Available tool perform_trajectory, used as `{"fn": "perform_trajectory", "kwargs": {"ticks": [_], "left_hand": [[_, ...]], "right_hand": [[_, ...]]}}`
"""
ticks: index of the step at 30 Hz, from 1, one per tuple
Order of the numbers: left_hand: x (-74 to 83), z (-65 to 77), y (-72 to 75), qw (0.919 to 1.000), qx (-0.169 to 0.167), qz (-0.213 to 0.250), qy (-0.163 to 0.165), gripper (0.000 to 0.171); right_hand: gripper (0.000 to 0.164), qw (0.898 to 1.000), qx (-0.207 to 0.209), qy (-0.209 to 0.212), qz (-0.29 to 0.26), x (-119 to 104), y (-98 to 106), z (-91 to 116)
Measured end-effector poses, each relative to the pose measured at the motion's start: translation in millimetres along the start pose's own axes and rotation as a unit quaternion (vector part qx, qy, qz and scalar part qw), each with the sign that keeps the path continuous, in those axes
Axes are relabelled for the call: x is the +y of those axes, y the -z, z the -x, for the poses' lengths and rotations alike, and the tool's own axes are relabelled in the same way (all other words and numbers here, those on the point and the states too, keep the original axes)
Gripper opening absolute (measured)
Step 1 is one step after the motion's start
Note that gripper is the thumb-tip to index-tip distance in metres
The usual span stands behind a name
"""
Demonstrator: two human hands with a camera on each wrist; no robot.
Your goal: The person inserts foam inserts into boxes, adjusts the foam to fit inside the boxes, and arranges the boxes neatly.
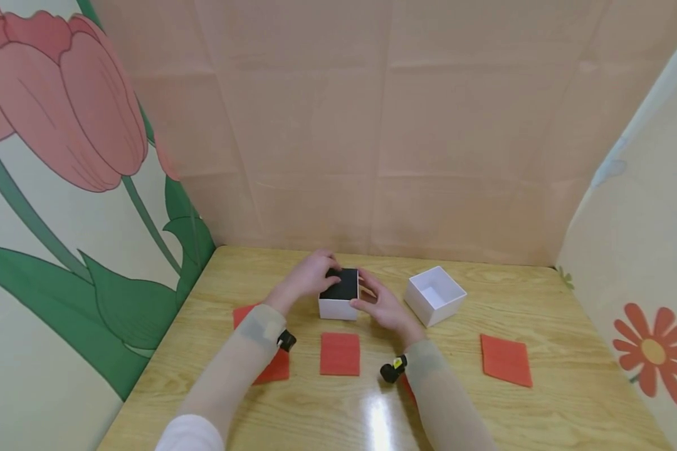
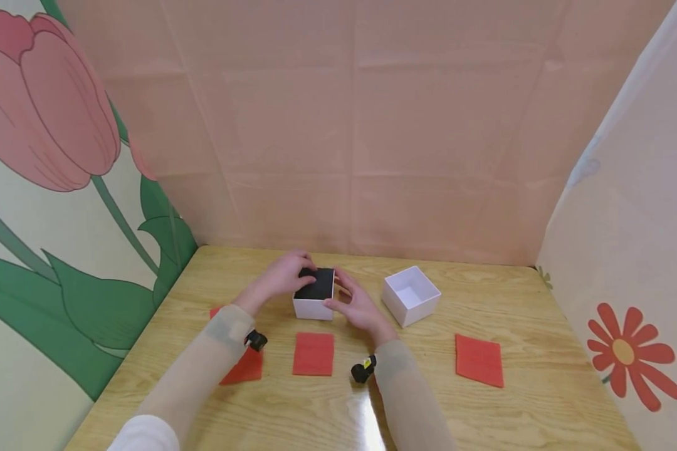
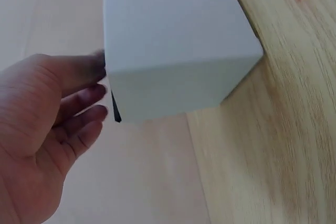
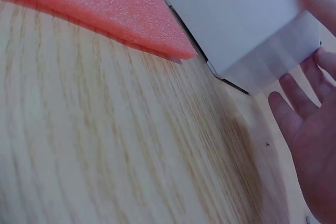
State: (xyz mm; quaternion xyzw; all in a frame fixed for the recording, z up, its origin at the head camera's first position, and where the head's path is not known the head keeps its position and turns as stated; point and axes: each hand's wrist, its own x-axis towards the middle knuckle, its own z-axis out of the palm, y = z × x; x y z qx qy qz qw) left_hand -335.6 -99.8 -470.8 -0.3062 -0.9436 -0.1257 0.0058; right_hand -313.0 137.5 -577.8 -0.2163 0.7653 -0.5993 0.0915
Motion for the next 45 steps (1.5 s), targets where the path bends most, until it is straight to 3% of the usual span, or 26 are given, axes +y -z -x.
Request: {"fn": "perform_trajectory", "kwargs": {"ticks": [5,12,24,38,45], "left_hand": [[-3.2,0.2,0.4,0.9995,-0.018,-0.026,0.005,0.026],[-2.5,-0.2,1.0,0.9996,-0.019,-0.017,0.01,0.025],[-2.0,-2.8,-1.0,0.998,-0.031,-0.052,-0.021,0.025],[2.1,-3.8,-1.4,0.9963,-0.058,-0.063,-0.005,0.029],[7.4,-9.2,-3.1,0.9973,-0.045,-0.051,-0.028,0.033]], "right_hand": [[0.093,1.0,-0.002,-0.004,0.001,-1.4,-0.2,0.9],[0.091,1.0,-0.001,0.003,-0.005,-2.6,-1.1,1.0],[0.091,1.0,0.0,-0.009,-0.005,-3.9,-1.4,1.3],[0.089,1.0,0.001,-0.003,-0.024,-5.5,-2.0,1.3],[0.089,0.999,-0.003,0.012,-0.035,-3.1,-2.8,0.4]]}}
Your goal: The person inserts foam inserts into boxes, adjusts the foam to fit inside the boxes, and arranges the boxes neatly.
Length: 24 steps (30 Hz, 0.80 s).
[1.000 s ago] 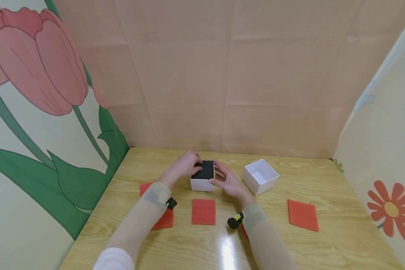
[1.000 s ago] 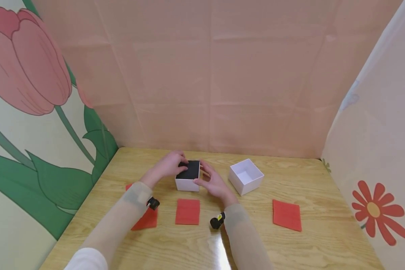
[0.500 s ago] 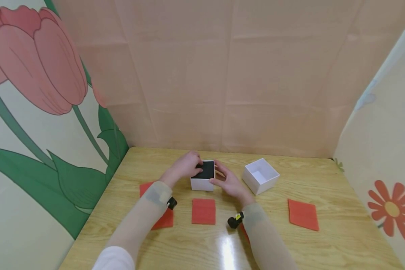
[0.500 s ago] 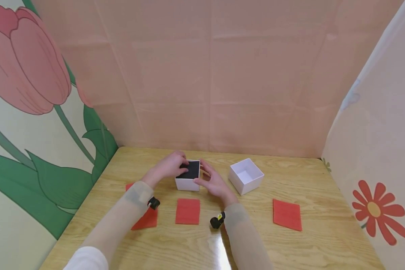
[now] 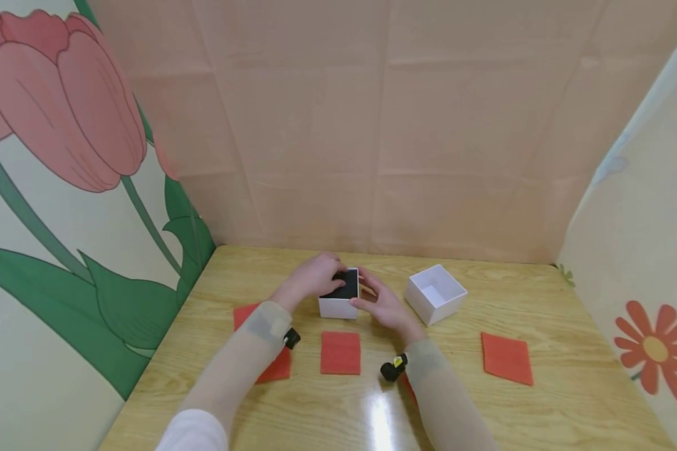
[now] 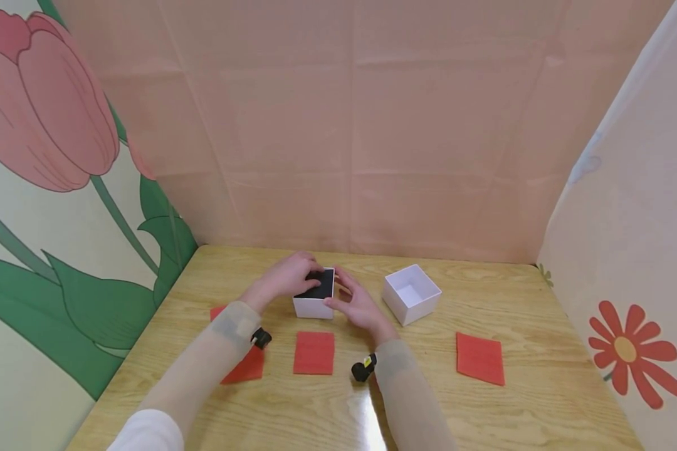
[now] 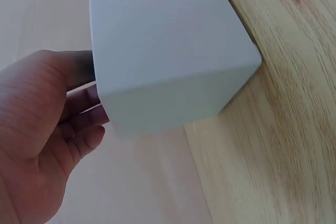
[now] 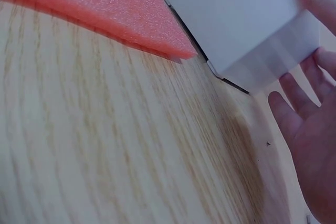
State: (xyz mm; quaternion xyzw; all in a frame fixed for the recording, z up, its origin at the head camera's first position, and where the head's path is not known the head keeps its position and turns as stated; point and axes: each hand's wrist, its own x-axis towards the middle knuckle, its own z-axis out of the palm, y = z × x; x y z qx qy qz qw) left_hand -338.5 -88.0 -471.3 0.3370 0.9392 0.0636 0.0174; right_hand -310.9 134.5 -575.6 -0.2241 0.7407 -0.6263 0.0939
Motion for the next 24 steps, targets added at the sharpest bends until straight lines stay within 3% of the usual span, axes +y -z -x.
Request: {"fn": "perform_trajectory", "kwargs": {"ticks": [11,16,24], "left_hand": [[6.9,-5.1,-2.9,0.9996,-0.025,-0.003,0.014,0.035],[2.6,-3.3,-0.9,0.9997,-0.025,-0.004,-0.002,0.032],[-6.0,1.9,6.1,0.9991,-0.024,-0.033,0.011,0.02]], "right_hand": [[0.088,1.0,0.003,0.0,0.014,3.3,1.4,-1.6],[0.088,1.0,0.001,0.002,0.016,4.4,1.5,-1.8],[0.089,1.0,0.006,-0.004,0.018,5.3,1.2,-1.8]]}}
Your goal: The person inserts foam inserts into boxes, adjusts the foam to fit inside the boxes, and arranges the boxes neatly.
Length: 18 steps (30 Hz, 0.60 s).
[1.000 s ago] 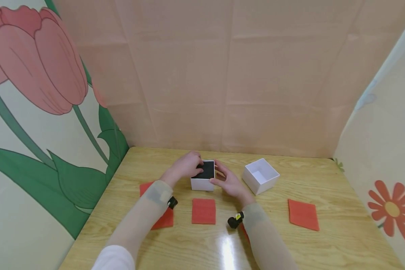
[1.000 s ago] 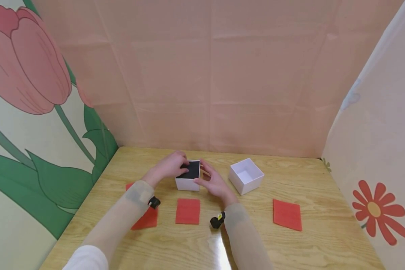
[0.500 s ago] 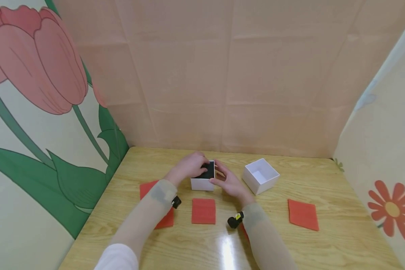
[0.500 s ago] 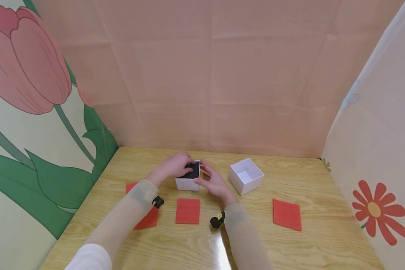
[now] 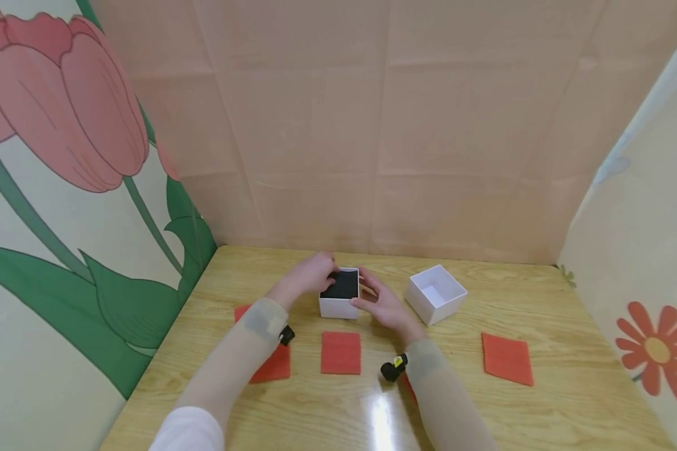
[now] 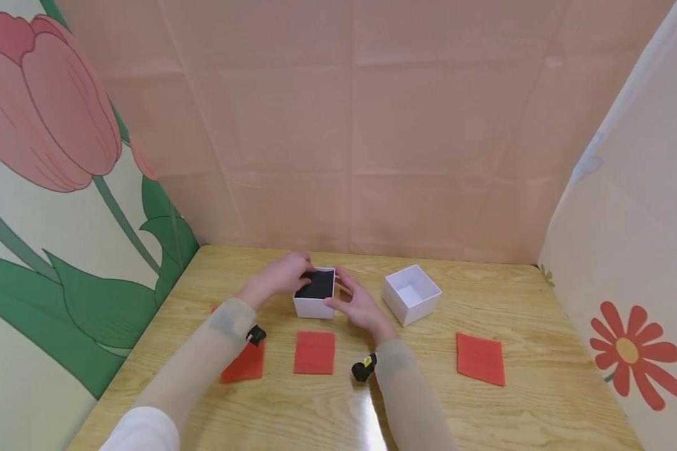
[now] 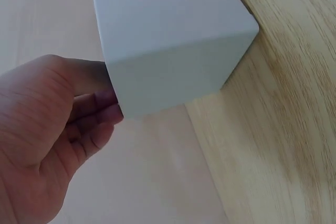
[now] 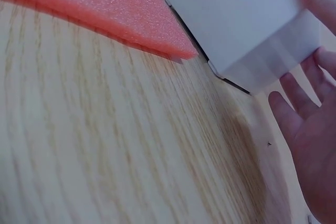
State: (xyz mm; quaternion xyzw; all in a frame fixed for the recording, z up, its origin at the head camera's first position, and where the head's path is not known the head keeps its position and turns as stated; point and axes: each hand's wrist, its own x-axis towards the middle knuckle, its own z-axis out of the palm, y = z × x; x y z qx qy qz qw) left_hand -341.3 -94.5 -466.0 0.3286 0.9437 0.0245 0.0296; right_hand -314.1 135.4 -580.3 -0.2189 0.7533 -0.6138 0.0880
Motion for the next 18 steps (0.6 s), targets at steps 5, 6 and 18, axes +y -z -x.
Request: {"fn": "perform_trajectory", "kwargs": {"ticks": [5,6,18], "left_hand": [[2.7,0.4,0.4,0.9999,-0.007,-0.015,-0.004,0.018],[3.0,0.7,0.1,0.9998,-0.006,-0.018,-0.004,0.018],[1.3,4.0,-5.8,0.9986,0.021,-0.035,-0.033,0.026]], "right_hand": [[0.089,1.0,-0.003,0.001,-0.004,0.3,-0.1,0.1],[0.089,1.0,-0.003,0.0,-0.005,0.0,-0.3,0.2],[0.088,1.0,-0.006,0.005,-0.014,-1.2,0.2,2.1]]}}
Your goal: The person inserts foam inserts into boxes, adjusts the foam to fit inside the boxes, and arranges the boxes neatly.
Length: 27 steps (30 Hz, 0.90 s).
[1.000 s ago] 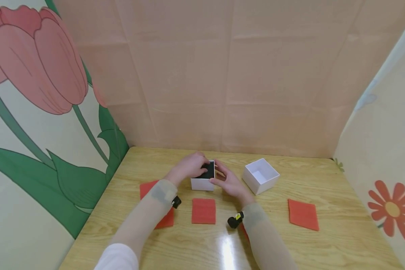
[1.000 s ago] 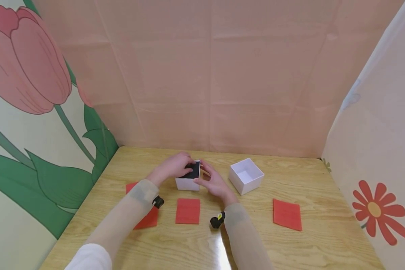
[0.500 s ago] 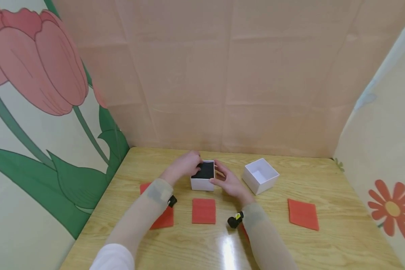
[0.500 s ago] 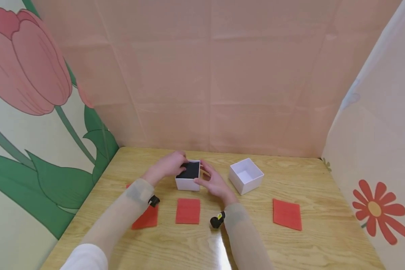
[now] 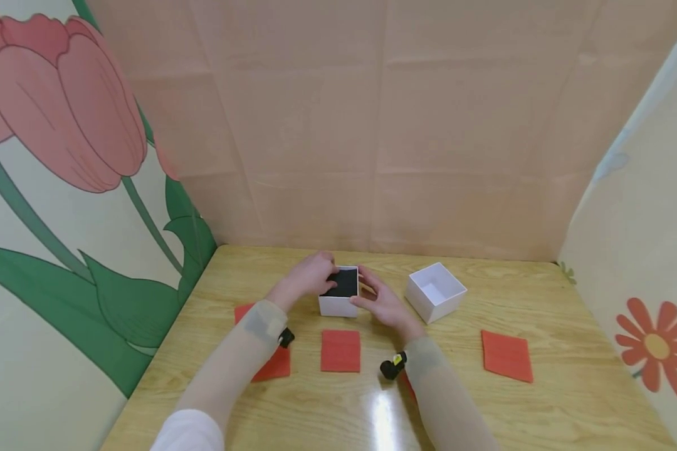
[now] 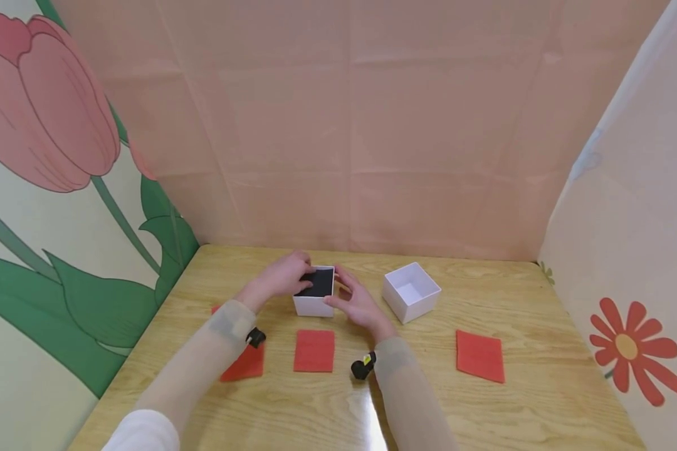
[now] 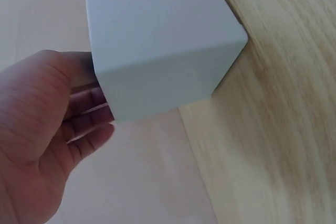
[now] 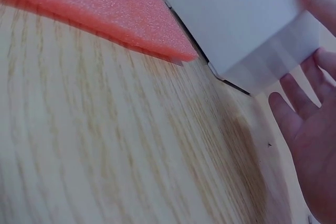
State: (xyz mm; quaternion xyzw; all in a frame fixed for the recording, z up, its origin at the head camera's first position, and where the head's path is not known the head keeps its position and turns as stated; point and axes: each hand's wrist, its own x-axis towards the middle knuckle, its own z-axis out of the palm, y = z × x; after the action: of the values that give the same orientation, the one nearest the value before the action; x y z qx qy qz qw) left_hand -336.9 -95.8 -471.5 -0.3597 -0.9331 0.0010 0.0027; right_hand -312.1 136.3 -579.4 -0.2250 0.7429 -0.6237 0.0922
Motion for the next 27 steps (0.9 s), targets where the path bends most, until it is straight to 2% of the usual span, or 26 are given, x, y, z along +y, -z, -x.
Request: {"fn": "perform_trajectory", "kwargs": {"ticks": [5,13,27], "left_hand": [[2.1,0.7,-2.3,0.9996,0.016,0.008,-0.023,0.025],[5.1,0.0,-4.2,0.9998,0.002,0.014,-0.011,0.023],[-0.9,0.6,-13.4,0.9989,0.01,0.046,-0.002,0.028]], "right_hand": [[0.088,1.0,0.0,0.001,-0.002,1.0,-0.3,-0.1],[0.089,1.0,0.0,0.004,-0.003,-1.4,-1.1,0.4],[0.088,1.0,0.002,-0.009,0.006,-0.5,0.7,1.1]]}}
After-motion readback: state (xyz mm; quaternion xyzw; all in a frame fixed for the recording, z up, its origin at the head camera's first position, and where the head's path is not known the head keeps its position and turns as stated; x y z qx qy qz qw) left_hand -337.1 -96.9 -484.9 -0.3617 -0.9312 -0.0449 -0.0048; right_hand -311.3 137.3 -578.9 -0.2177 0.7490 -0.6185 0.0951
